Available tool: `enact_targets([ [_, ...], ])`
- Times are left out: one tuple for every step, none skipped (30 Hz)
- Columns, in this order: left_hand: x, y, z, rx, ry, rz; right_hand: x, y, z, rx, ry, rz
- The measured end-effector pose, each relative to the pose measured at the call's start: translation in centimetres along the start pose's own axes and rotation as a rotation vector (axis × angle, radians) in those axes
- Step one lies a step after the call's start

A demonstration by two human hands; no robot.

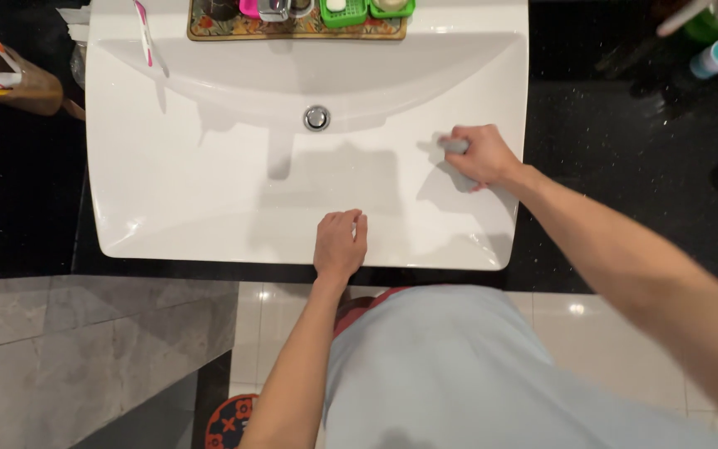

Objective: Cleaning a bathroom sink using a cloth and a toothbrush to scrub various areas.

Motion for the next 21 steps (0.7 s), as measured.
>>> enact_targets([
  [0.0, -0.2, -0.2, 0.003, 0.007, 0.001, 1.6, -0.6, -1.2, -0.005, 0.001, 0.005],
  [0.0, -0.3, -0.4, 0.01, -0.005, 0.0, 2.9, -1.1, -2.2, 0.0, 0.086, 0.024],
  [-0.1, -0.2, 0.0, 0.0, -0.018, -0.003, 4.4, -2.4, -2.8, 0.0, 0.162, 0.03],
  [0.1, -0.2, 0.5, -0.012, -0.012, -0.004, 3.7, -2.3, -1.8, -0.009, 0.155, 0.023],
  [0.0, -0.1, 0.4, -0.037, -0.004, -0.006, 2.7, -2.0, -1.2, -0.036, 0.175, 0.023],
  [0.0, -0.1, 0.2, -0.061, 0.004, -0.008, 1.7, -1.5, -0.6, -0.063, 0.196, 0.023],
  [0.0, 0.1, -0.1, -0.059, -0.001, -0.012, 1.2, -1.4, -0.4, -0.058, 0.201, 0.021],
  [-0.1, 0.2, -0.3, -0.095, 0.028, -0.005, 1.2, -1.1, -0.4, -0.062, 0.066, -0.061],
  [0.0, 0.0, -0.3, -0.127, 0.066, 0.005, 1.3, -0.9, -0.3, -0.072, -0.067, -0.135],
  [0.1, -0.2, -0.4, -0.12, 0.07, 0.004, 2.1, -0.8, -0.9, -0.074, -0.062, -0.129],
  [0.1, -0.2, -0.2, -0.126, 0.069, 0.006, 2.7, -1.4, -1.2, -0.107, -0.027, -0.058],
  [0.2, -0.2, 0.0, -0.132, 0.068, 0.007, 3.3, -2.0, -1.5, -0.14, 0.008, 0.014],
  [0.2, 0.0, 0.0, -0.135, 0.066, 0.004, 2.6, -1.7, -1.2, -0.139, 0.009, 0.01],
  [0.2, 0.0, 0.1, -0.135, 0.057, 0.006, 2.0, -1.3, -1.0, -0.102, -0.027, -0.011],
  [0.2, 0.0, -0.1, -0.132, 0.043, 0.01, 1.4, -0.5, -0.9, -0.059, -0.062, -0.03],
  [0.2, 0.2, -0.4, -0.132, 0.038, 0.009, 2.5, -1.3, -1.6, -0.055, -0.061, -0.033],
  [0.4, 0.1, -0.6, -0.134, 0.049, 0.012, 3.5, -1.8, -2.4, -0.03, -0.002, -0.063],
  [0.5, 0.1, -0.7, -0.135, 0.06, 0.015, 4.6, -2.3, -3.1, -0.005, 0.058, -0.093],
  [0.5, 0.1, -0.3, -0.139, 0.065, 0.015, 4.0, -2.4, -2.0, -0.011, 0.056, -0.095],
  [0.6, 0.1, 0.0, -0.141, 0.068, 0.01, 3.3, -2.6, -1.0, -0.057, 0.075, -0.075],
  [0.5, 0.2, -0.1, -0.143, 0.062, 0.004, 2.5, -2.5, 0.0, -0.094, 0.096, -0.059],
])
Point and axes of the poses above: each hand's wrist, its own z-axis away from the middle knuckle, its own y-axis out of the back of the hand, x = y × z, the point moved 4 cm from there along -z, towards the middle knuckle, and after that the axes turned 14 degrees about -y, right-handed, at the moved point
